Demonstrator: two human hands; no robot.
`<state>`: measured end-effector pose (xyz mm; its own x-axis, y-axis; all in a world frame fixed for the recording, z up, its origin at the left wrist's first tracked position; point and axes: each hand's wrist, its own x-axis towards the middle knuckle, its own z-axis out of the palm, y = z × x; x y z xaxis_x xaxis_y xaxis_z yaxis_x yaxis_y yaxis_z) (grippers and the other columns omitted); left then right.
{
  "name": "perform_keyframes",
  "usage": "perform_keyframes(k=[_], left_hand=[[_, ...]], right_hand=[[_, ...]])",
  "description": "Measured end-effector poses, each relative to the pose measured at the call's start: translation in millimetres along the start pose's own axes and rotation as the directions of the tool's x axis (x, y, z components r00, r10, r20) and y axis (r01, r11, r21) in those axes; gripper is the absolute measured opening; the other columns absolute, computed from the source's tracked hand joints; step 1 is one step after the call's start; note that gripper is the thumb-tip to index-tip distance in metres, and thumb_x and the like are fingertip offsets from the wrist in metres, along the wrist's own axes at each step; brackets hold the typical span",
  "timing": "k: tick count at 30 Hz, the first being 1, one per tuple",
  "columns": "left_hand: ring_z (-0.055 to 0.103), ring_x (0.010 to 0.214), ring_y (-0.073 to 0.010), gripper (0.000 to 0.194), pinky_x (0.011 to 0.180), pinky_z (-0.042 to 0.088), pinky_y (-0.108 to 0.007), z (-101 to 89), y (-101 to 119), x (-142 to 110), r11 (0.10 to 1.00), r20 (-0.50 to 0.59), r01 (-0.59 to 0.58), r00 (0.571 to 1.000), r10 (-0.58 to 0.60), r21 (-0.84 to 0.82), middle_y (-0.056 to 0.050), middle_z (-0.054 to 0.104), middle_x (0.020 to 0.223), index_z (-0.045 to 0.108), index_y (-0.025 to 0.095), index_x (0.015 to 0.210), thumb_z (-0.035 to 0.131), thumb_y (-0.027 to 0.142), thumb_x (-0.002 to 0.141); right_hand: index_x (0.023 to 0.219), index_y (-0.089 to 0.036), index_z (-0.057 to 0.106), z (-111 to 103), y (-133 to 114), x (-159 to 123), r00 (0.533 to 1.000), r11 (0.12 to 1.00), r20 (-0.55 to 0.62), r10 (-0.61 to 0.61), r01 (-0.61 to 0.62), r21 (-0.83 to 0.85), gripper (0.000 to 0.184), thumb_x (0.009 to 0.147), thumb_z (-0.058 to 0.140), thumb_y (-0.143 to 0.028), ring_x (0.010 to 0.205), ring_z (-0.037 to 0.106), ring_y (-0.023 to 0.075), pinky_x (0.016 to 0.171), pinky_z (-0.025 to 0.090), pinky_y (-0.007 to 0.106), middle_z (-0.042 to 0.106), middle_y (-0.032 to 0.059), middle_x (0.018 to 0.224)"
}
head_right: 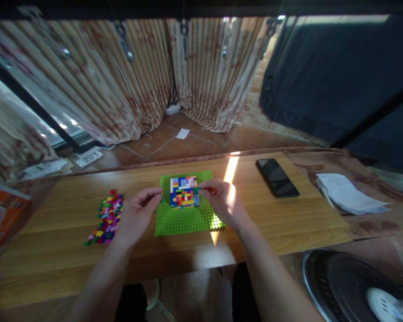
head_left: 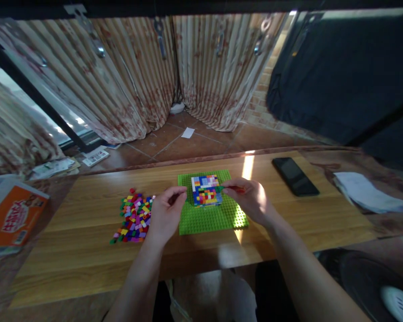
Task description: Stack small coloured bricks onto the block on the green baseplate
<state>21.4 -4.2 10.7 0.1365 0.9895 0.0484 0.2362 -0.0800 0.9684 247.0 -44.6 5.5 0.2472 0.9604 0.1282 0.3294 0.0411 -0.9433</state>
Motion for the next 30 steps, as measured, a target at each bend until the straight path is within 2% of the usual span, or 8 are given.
perform_keyframes(k=[7, 15, 18, 22, 25, 30], left_hand=[[0.067, 0.085, -0.0184, 0.022, 0.080, 0.052, -0.030, 7.8, -3, 1, 1.000, 0.043, 0.023, 0.999, -0.022, -0.015, -0.005, 0.074, 0.090, 0.072, 0.015, 0.092, 0.063, 0.028, 0.077], [0.068, 0.083, -0.0184, 0.020, 0.079, 0.053, -0.030, 9.5, -1, 1, 0.999, 0.070, 0.021, 0.997, -0.019, -0.027, -0.005, 0.074, 0.089, 0.071, 0.015, 0.090, 0.064, 0.027, 0.076], [0.068, 0.083, -0.0183, 0.019, 0.079, 0.054, -0.030, 10.2, -1, 0, 1.000, 0.075, 0.014, 0.997, -0.012, -0.026, -0.005, 0.074, 0.089, 0.071, 0.016, 0.090, 0.064, 0.027, 0.076], [0.068, 0.084, -0.0186, 0.021, 0.079, 0.053, -0.030, 11.5, -2, -1, 0.999, 0.067, 0.026, 0.997, -0.023, -0.033, -0.005, 0.074, 0.090, 0.071, 0.015, 0.090, 0.064, 0.029, 0.076], [0.067, 0.085, -0.0186, 0.022, 0.080, 0.053, -0.030, 12.0, -3, -1, 0.998, 0.059, 0.037, 0.998, -0.034, -0.050, -0.006, 0.074, 0.092, 0.072, 0.015, 0.091, 0.065, 0.029, 0.076], [0.067, 0.084, -0.0183, 0.021, 0.081, 0.052, -0.030, 11.9, -5, 0, 0.999, 0.046, 0.025, 0.999, -0.023, -0.044, -0.005, 0.074, 0.090, 0.072, 0.015, 0.091, 0.064, 0.028, 0.077]], right_hand=[[0.079, -0.020, 0.076, 4, 4, -1, 0.999, 0.999, 0.053, 0.005, -0.002, -0.047, 0.013, 0.071, 0.071, -0.029, 0.070, 0.065, 0.0172, 0.068, 0.053, 0.034, 0.073, 0.0037, 0.077], [0.070, -0.019, 0.072, 14, 6, 5, 0.994, 0.988, 0.035, 0.100, -0.103, 0.118, 0.011, 0.061, 0.075, -0.025, 0.063, 0.063, 0.0147, 0.062, 0.052, 0.030, 0.071, 0.0014, 0.069], [0.064, -0.018, 0.069, 16, 4, 9, 0.974, 0.940, 0.055, 0.220, -0.227, 0.254, 0.015, 0.053, 0.077, -0.023, 0.053, 0.057, 0.0110, 0.052, 0.047, 0.026, 0.067, -0.0007, 0.060], [0.064, -0.017, 0.067, 19, 5, 12, 0.913, 0.830, 0.124, 0.389, -0.405, 0.382, 0.019, 0.048, 0.078, -0.019, 0.045, 0.050, 0.0080, 0.045, 0.042, 0.023, 0.062, -0.0037, 0.052], [0.065, -0.016, 0.066, 21, 5, 11, 0.893, 0.785, 0.143, 0.426, -0.444, 0.433, 0.021, 0.047, 0.077, -0.016, 0.044, 0.050, 0.0075, 0.044, 0.042, 0.023, 0.061, -0.0042, 0.051], [0.064, -0.017, 0.064, 26, 3, 9, 0.884, 0.761, 0.142, 0.446, -0.458, 0.460, 0.019, 0.050, 0.077, -0.016, 0.042, 0.049, 0.0072, 0.043, 0.043, 0.022, 0.058, -0.0052, 0.047]])
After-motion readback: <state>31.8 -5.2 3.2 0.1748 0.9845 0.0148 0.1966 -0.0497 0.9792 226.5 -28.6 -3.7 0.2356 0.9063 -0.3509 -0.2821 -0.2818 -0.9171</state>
